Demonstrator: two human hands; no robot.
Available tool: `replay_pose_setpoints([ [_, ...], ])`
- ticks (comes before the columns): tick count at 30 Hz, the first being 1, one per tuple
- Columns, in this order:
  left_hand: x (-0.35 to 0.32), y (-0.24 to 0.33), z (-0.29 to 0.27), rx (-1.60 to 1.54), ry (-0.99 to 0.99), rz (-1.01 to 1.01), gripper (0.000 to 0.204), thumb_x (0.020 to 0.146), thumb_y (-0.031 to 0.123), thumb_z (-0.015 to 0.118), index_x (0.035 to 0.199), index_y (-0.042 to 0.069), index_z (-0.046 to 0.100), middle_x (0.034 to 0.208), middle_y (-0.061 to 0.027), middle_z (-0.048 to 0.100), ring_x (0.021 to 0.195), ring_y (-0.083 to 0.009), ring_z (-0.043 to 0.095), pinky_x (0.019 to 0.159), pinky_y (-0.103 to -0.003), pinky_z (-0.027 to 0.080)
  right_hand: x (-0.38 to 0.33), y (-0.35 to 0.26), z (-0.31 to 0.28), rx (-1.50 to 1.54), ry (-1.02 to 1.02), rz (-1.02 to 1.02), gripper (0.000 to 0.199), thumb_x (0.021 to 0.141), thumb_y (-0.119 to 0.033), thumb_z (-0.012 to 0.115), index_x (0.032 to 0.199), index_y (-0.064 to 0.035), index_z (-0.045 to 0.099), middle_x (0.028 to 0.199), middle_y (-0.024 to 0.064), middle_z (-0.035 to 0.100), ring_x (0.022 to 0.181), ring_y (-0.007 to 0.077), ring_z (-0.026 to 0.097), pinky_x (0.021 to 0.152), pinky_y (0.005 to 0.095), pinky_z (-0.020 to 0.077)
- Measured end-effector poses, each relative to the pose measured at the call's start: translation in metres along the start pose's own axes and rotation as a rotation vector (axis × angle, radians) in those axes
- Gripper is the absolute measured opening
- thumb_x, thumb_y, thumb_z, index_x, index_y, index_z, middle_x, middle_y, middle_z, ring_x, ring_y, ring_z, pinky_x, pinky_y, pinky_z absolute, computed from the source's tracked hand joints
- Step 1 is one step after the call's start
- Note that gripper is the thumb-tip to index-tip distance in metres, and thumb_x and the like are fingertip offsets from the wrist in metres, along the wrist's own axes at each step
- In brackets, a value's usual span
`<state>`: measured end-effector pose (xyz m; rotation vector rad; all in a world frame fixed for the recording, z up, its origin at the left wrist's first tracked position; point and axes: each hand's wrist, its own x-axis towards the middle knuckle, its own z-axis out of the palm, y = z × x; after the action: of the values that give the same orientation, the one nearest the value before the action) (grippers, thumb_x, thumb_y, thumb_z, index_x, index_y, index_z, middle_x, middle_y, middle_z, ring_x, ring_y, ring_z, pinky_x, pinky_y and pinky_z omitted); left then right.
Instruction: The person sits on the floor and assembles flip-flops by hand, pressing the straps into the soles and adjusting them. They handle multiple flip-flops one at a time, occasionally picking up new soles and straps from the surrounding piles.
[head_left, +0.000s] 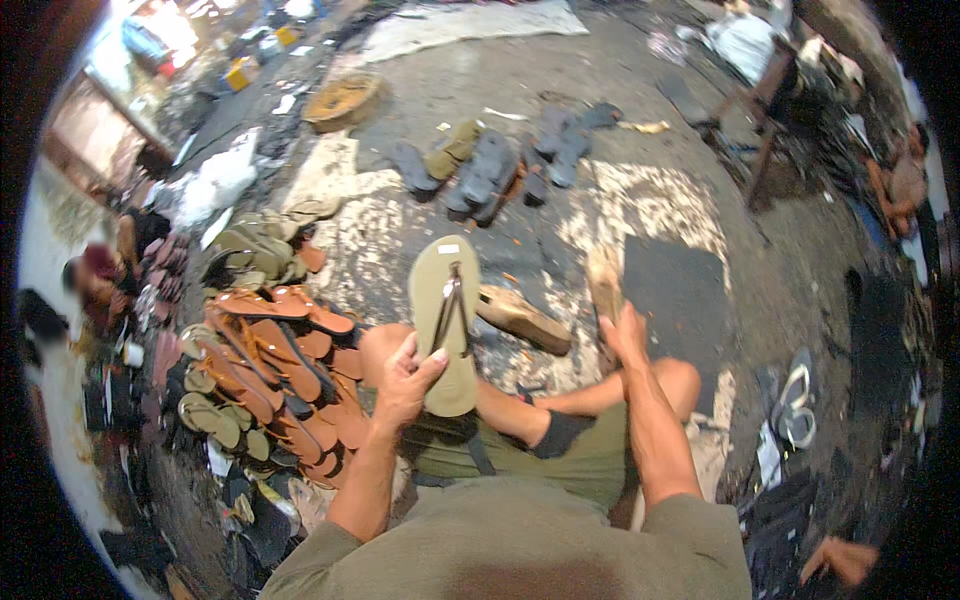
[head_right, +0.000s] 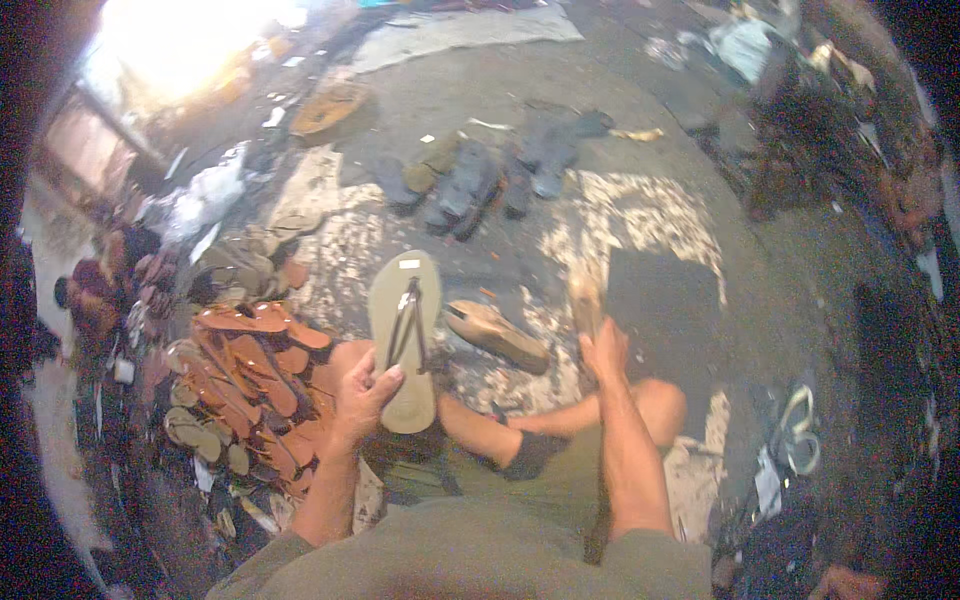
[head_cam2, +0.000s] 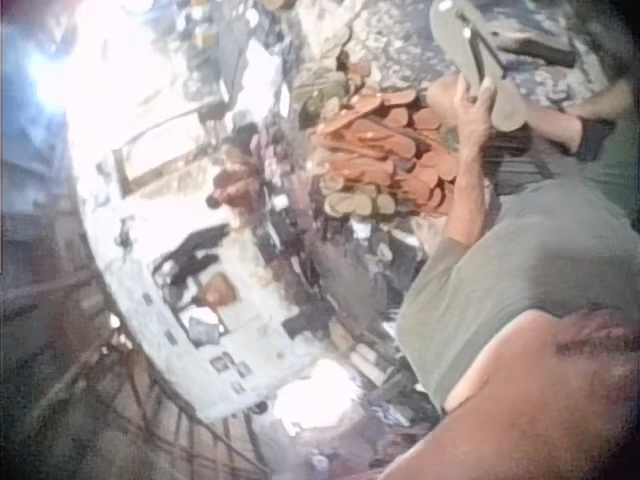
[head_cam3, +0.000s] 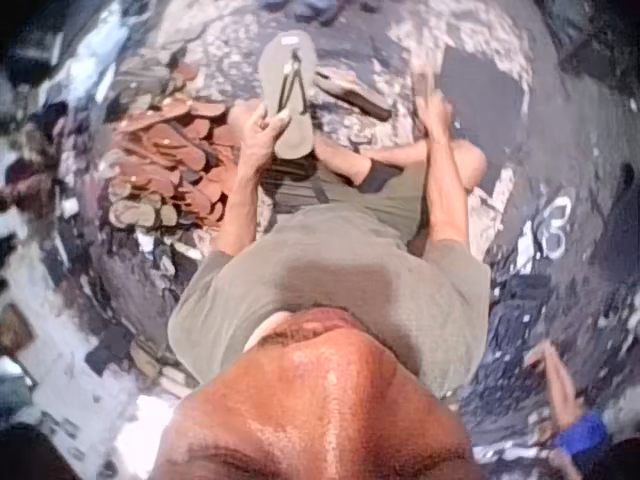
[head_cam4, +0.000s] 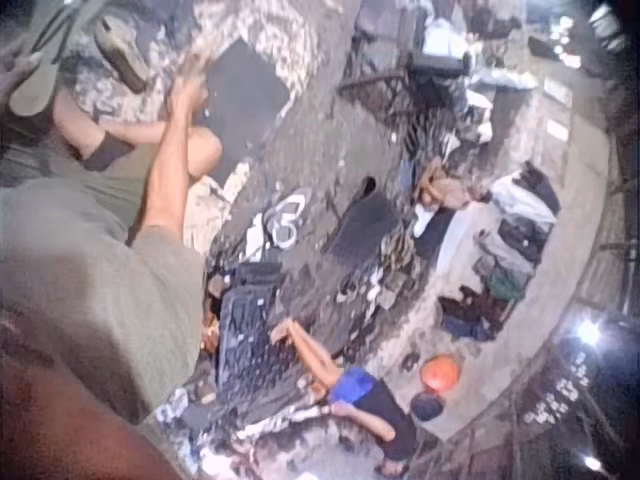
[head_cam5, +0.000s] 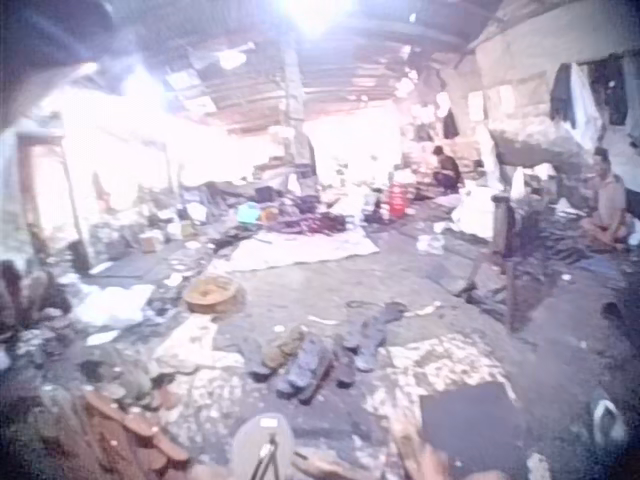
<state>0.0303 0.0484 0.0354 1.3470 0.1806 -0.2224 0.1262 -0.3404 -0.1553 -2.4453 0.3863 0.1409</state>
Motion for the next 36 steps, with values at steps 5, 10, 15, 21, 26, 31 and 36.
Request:
replay_pose_setpoints([
  [5,0.044,-0.015,-0.015,0.279,0.193,0.194,0.047,0.104,0.020,0.061,0.145,-0.001,0.051,0.109,-0.0096,0.073,0.094,-0.0076,0.067,0.079,-0.026,0.055,-0.057,-0.077,-0.011,0.795,-0.070,-0.077,0.050,0.093,-0.026,0.070,0.131,0.0038,0.059,0.117,0.0144,0.069,0.105,0.0243,0.065,0.094,0.0363,0.0515],
  [10,0.074,-0.005,-0.021,0.688,0.341,0.486,0.045,0.104,0.019,0.052,0.143,-0.001,0.052,0.107,-0.0199,0.073,0.090,-0.0239,0.072,0.078,-0.038,0.056,-0.171,-0.169,-0.071,0.838,-0.261,-0.314,0.067,0.088,-0.034,0.078,0.137,0.0062,0.058,0.122,0.0172,0.070,0.106,0.0248,0.069,0.096,0.0366,0.0535],
  [15,0.041,0.001,0.005,0.911,0.262,0.592,0.049,0.104,0.018,0.046,0.148,-0.003,0.045,0.118,-0.0273,0.066,0.104,-0.0392,0.069,0.088,-0.041,0.054,-0.189,-0.205,-0.048,0.755,-0.107,-0.372,0.059,0.088,-0.024,0.078,0.137,0.0035,0.058,0.122,0.0234,0.069,0.111,0.0315,0.069,0.097,0.0413,0.0534],
  [21,0.051,0.008,-0.027,-0.253,-0.090,0.546,0.064,0.107,0.039,0.046,0.153,-0.004,0.040,0.145,-0.0173,0.056,0.132,-0.0272,0.056,0.114,-0.041,0.040,-0.204,-0.221,-0.043,0.671,0.093,-0.624,0.063,0.086,-0.021,0.080,0.139,0.0037,0.057,0.120,0.0233,0.067,0.108,0.0367,0.065,0.097,0.0457,0.0508],
  [26,0.092,0.114,0.010,-0.525,-0.268,0.337,0.073,0.096,0.014,0.056,0.161,0.017,0.023,0.143,-0.0211,0.049,0.129,-0.0398,0.056,0.098,-0.062,0.056,-0.215,-0.214,-0.034,0.793,0.054,-0.564,0.062,0.086,-0.019,0.080,0.138,0.0059,0.057,0.121,0.0219,0.066,0.107,0.0374,0.063,0.097,0.0462,0.0496],
  [31,0.069,0.104,0.024,-0.675,-0.247,0.504,0.068,0.090,0.004,0.054,0.153,0.016,0.032,0.146,-0.0184,0.047,0.131,-0.0426,0.053,0.101,-0.064,0.054,-0.223,-0.214,-0.038,0.722,0.201,-0.709,0.062,0.085,-0.019,0.081,0.138,0.0040,0.057,0.128,0.0232,0.063,0.114,0.0374,0.059,0.100,0.0465,0.0462],
  [36,0.061,0.111,0.035,-0.675,-0.256,0.586,0.074,0.082,0.000,0.057,0.150,0.017,0.035,0.147,-0.0186,0.044,0.134,-0.0421,0.051,0.102,-0.063,0.054,-0.230,-0.212,-0.041,0.725,0.172,-0.759,0.062,0.085,-0.016,0.081,0.138,0.0048,0.056,0.132,0.0242,0.061,0.117,0.0382,0.058,0.103,0.0478,0.0446],
])
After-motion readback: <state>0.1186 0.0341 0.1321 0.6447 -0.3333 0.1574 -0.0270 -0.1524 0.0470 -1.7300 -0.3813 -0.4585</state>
